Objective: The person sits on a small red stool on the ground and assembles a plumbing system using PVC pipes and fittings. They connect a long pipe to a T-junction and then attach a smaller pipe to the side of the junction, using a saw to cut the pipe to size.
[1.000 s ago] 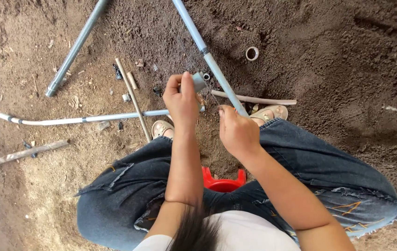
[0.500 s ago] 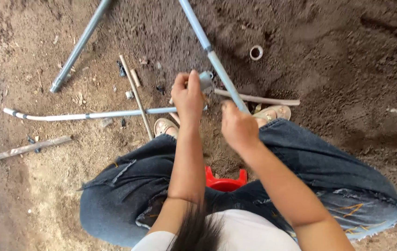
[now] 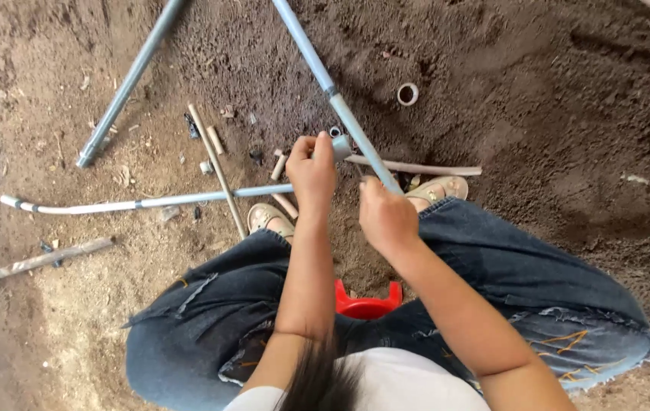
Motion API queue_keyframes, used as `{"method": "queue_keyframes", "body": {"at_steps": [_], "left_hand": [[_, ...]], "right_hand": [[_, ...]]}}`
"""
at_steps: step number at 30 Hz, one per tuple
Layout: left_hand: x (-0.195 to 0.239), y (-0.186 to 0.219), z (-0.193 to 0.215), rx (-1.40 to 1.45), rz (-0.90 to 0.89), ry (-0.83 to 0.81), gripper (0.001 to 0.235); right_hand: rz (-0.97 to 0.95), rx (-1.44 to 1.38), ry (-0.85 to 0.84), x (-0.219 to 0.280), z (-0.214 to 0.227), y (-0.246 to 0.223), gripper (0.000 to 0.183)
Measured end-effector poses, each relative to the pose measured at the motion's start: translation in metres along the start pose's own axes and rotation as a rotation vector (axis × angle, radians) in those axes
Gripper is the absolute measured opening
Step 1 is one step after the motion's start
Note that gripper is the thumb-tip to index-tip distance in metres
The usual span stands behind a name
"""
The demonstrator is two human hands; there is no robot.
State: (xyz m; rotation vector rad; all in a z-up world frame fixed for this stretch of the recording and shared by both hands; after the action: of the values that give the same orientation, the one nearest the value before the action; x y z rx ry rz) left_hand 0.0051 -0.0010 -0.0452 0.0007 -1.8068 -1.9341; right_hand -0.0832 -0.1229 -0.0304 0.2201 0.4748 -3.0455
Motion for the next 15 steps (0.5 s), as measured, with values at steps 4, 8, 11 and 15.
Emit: {"method": "queue_keyframes", "body": {"at_steps": [4,8,11,15], "left_hand": [[0.002,-0.01,-0.007,0.072,-0.067,-0.032,0.029],[0.021,0.033,-0.008,0.146,-0.056,-0.02,0.029],[0.013,0.021,-0.008,0.114,-0.084,-0.032,0.03],[0.0,0.004,-0.004,0.103,-0.067,-0.041,0.027]], "right_hand": [[-0.05,-0.057,-0.103,0.003,0.015,0.002,0.026],[-0.097,-0.101,-0.155,-0.004,0.002,0.006,0.032],[-0.051,-0.086,-0.089,-0.009,-0.003,0.003,0.029],[-0.082,-0.107,-0.078,-0.015,-0.024,0.003,0.029]]}}
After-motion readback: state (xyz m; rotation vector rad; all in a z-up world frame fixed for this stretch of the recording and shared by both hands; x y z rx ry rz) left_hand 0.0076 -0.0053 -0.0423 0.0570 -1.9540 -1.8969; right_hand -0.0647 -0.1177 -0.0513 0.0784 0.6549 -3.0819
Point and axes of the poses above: each hand's wrist, its own x-axis away from the middle knuckle, its own z-axis out of the back of the hand, y = z × x, the point moved 1 cm from there along -x, towards the middle knuckle, and after that the axes turned 3 degrees about x, right-handed, at the moved point
